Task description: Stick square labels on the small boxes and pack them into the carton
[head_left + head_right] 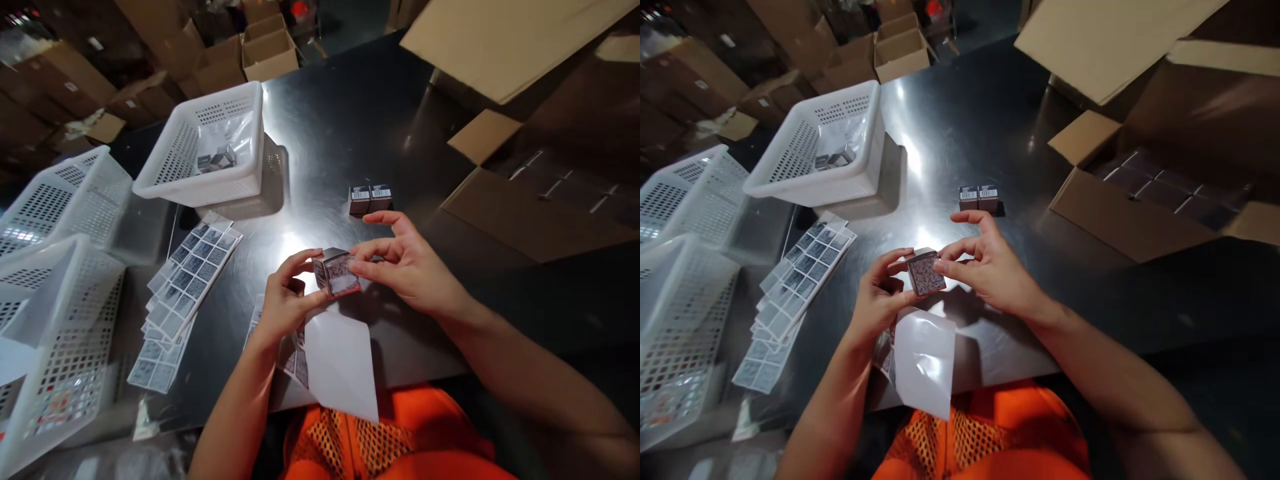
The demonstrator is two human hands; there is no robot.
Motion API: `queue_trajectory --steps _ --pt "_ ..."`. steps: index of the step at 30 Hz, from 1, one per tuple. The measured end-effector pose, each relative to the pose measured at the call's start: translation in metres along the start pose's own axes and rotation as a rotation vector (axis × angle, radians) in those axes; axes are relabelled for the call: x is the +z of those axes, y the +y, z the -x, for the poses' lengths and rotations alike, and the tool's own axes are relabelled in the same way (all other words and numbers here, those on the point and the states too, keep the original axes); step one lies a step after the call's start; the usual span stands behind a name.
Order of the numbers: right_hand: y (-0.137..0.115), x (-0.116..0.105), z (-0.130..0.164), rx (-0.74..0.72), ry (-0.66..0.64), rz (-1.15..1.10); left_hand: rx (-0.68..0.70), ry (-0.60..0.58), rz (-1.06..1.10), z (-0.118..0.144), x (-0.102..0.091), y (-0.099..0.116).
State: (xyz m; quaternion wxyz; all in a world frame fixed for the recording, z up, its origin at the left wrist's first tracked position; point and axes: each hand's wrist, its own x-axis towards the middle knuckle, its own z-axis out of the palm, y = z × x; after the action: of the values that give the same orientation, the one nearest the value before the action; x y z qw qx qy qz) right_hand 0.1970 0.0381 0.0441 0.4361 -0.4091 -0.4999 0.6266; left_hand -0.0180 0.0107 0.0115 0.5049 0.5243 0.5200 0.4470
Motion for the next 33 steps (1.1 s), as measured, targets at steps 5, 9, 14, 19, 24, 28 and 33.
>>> queue_trajectory --steps 5,9,14,19,24,28,33 --pt "0.0011 -0.0001 -0.0001 -0.009 0.006 0.014 -0.013 0.015 -0.039 0.0004 0.0014 0.0055" --pt "0.0019 0.0000 -0.0004 -0.004 0.006 0.016 -0.024 0.031 -0.049 0.0008 0.0030 0.0066" --pt "0.0017 0.0006 -0.0007 0.001 0.002 0.004 -0.017 0.028 -0.035 0.0003 0.0030 0.0050" --pt "0.0011 0.0006 -0.0006 0.003 0.005 -0.016 -0.015 0.014 -0.032 -0.0002 0.0028 0.0051" --pt "0.0012 0.0007 -0.0001 0.000 0.015 -0.006 -0.012 0.017 -0.049 0.0001 0.0019 0.0035" --pt "0.0018 0.0015 0.0001 0.005 0.019 -0.026 0.000 0.011 -0.039 0.0003 0.0006 0.0001" --pt "0.0017 0.0021 0.0001 0.004 0.009 -0.081 0.008 0.012 -0.019 -0.0003 0.0004 -0.0017"
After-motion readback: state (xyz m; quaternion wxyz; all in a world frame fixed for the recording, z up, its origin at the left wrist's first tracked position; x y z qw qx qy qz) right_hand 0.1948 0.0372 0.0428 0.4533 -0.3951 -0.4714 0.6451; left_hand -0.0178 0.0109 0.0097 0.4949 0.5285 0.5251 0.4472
